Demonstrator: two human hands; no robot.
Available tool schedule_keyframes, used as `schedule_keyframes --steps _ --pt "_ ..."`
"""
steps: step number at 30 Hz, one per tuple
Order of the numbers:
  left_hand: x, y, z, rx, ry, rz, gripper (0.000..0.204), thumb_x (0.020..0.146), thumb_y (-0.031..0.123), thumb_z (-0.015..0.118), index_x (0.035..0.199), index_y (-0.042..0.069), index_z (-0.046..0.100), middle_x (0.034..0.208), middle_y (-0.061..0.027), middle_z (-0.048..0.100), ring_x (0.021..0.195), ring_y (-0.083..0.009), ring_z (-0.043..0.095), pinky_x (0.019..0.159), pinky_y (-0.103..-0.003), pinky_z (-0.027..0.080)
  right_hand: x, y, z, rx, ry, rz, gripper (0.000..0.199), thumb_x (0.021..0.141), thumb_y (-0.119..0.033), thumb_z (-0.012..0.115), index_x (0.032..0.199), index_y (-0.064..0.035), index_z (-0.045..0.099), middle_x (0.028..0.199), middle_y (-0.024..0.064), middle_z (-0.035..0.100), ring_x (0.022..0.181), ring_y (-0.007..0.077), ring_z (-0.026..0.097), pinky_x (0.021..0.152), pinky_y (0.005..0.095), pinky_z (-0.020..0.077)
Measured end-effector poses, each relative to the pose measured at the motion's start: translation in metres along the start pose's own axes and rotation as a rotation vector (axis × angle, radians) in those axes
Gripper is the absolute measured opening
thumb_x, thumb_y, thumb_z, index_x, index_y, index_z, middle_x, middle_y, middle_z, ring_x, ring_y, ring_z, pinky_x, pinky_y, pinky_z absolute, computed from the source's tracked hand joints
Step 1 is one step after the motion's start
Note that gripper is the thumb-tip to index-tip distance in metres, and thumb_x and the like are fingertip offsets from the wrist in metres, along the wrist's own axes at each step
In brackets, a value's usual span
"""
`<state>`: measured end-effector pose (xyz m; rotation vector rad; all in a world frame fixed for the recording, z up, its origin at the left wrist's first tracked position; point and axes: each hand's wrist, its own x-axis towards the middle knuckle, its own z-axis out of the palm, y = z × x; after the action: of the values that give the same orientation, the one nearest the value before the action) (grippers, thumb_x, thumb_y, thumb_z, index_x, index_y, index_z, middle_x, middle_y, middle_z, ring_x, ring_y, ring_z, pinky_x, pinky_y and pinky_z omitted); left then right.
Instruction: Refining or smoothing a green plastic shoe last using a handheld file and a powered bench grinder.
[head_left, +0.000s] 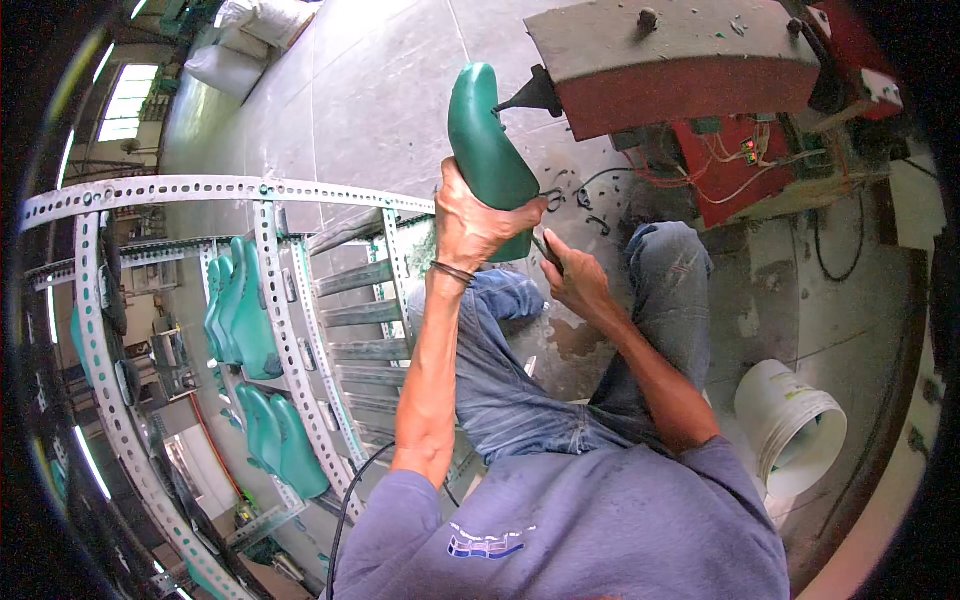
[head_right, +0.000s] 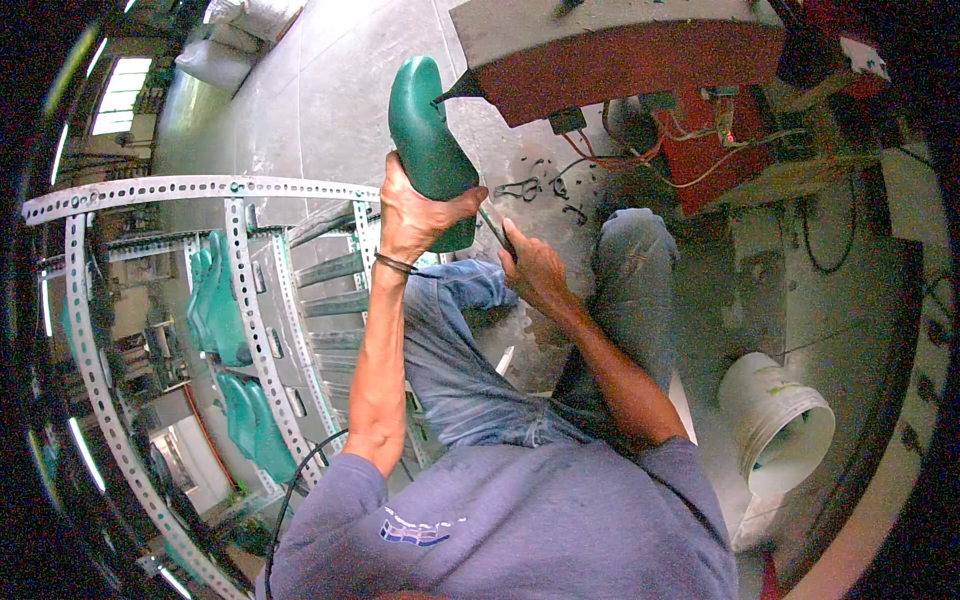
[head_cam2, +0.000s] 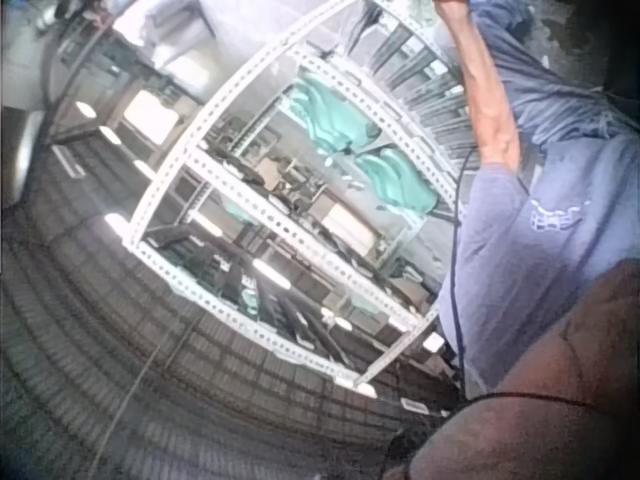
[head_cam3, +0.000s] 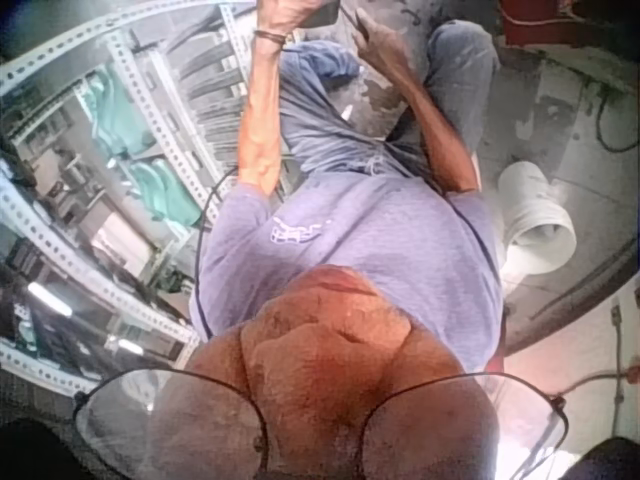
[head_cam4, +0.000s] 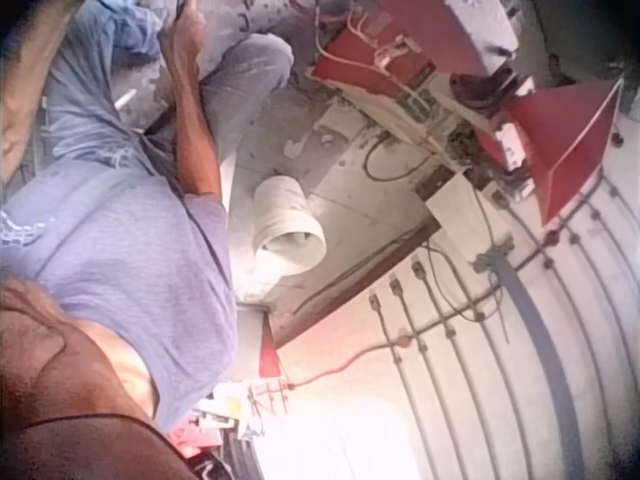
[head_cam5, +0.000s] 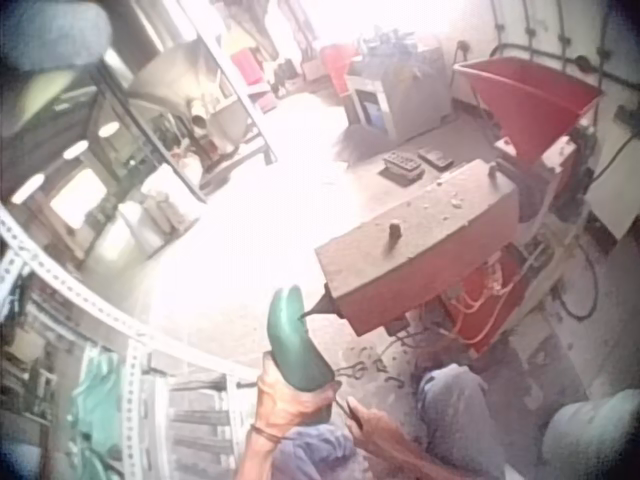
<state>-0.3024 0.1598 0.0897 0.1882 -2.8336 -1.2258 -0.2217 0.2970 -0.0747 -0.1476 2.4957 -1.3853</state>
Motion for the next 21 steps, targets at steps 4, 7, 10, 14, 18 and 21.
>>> schedule_keyframes --steps 4,7,10,14,18,21 --pt "0.0 0.0 -0.001 -0.002 -0.009 0.002 0.085 0.057 0.034 0.097 0.115 -0.004 0.046 0.098 -0.0159 0.069 0.087 -0.0244 0.07 0.078 -0.037 0.058 0.0 -0.003 -0.004 0.025 -0.02 -0.015 0.054 0.09 -0.027 0.064 0.14 -0.0115 0.051 0.087 0.0253 0.068 0.081 0.0456 0.067 0.07 0.0567 0.0503" --pt "0.0 0.001 -0.001 0.012 -0.014 -0.01 0.085 0.057 0.034 0.097 0.115 -0.004 0.046 0.098 -0.0159 0.069 0.087 -0.0247 0.07 0.078 -0.037 0.058 0.0 -0.001 -0.004 0.024 -0.03 -0.001 0.054 0.09 -0.027 0.064 0.14 -0.0113 0.051 0.087 0.0255 0.068 0.08 0.0459 0.067 0.069 0.057 0.05" --pt "-0.001 0.0 0.0 -0.019 -0.008 0.007 0.085 0.057 0.034 0.097 0.115 -0.004 0.046 0.097 -0.0161 0.069 0.087 -0.0253 0.07 0.078 -0.037 0.058 0.0 0.002 0.0 0.008 0.003 -0.012 0.053 0.091 -0.027 0.064 0.14 -0.0115 0.05 0.086 0.0253 0.067 0.08 0.0458 0.067 0.068 0.0572 0.0497" --pt "0.0 -0.001 0.0 -0.006 -0.007 0.007 0.086 0.058 0.035 0.097 0.115 -0.004 0.046 0.097 -0.0162 0.069 0.087 -0.0256 0.07 0.078 -0.038 0.058 0.0 0.004 0.001 -0.036 -0.007 -0.005 0.054 0.091 -0.028 0.063 0.141 -0.012 0.05 0.085 0.0248 0.067 0.079 0.0453 0.067 0.068 0.0571 0.0498" --pt "-0.001 -0.002 0.0 0.021 0.01 0.031 0.085 0.058 0.036 0.096 0.113 -0.006 0.047 0.097 -0.0183 0.069 0.087 -0.0272 0.071 0.077 -0.037 0.058 0.0 0.0 -0.002 -0.044 -0.018 -0.005 0.054 0.091 -0.029 0.063 0.141 -0.0136 0.049 0.086 0.0246 0.067 0.08 0.0452 0.067 0.069 0.057 0.0503" --pt "-0.001 -0.003 0.001 0.0 0.005 0.012 0.085 0.058 0.036 0.096 0.115 -0.004 0.047 0.099 -0.0168 0.069 0.089 -0.026 0.07 0.078 -0.038 0.058 -0.001 -0.008 -0.009 -0.05 -0.071 0.048 0.054 0.093 -0.027 0.063 0.142 -0.0106 0.05 0.089 0.0261 0.068 0.085 0.0453 0.067 0.074 0.0539 0.0498"
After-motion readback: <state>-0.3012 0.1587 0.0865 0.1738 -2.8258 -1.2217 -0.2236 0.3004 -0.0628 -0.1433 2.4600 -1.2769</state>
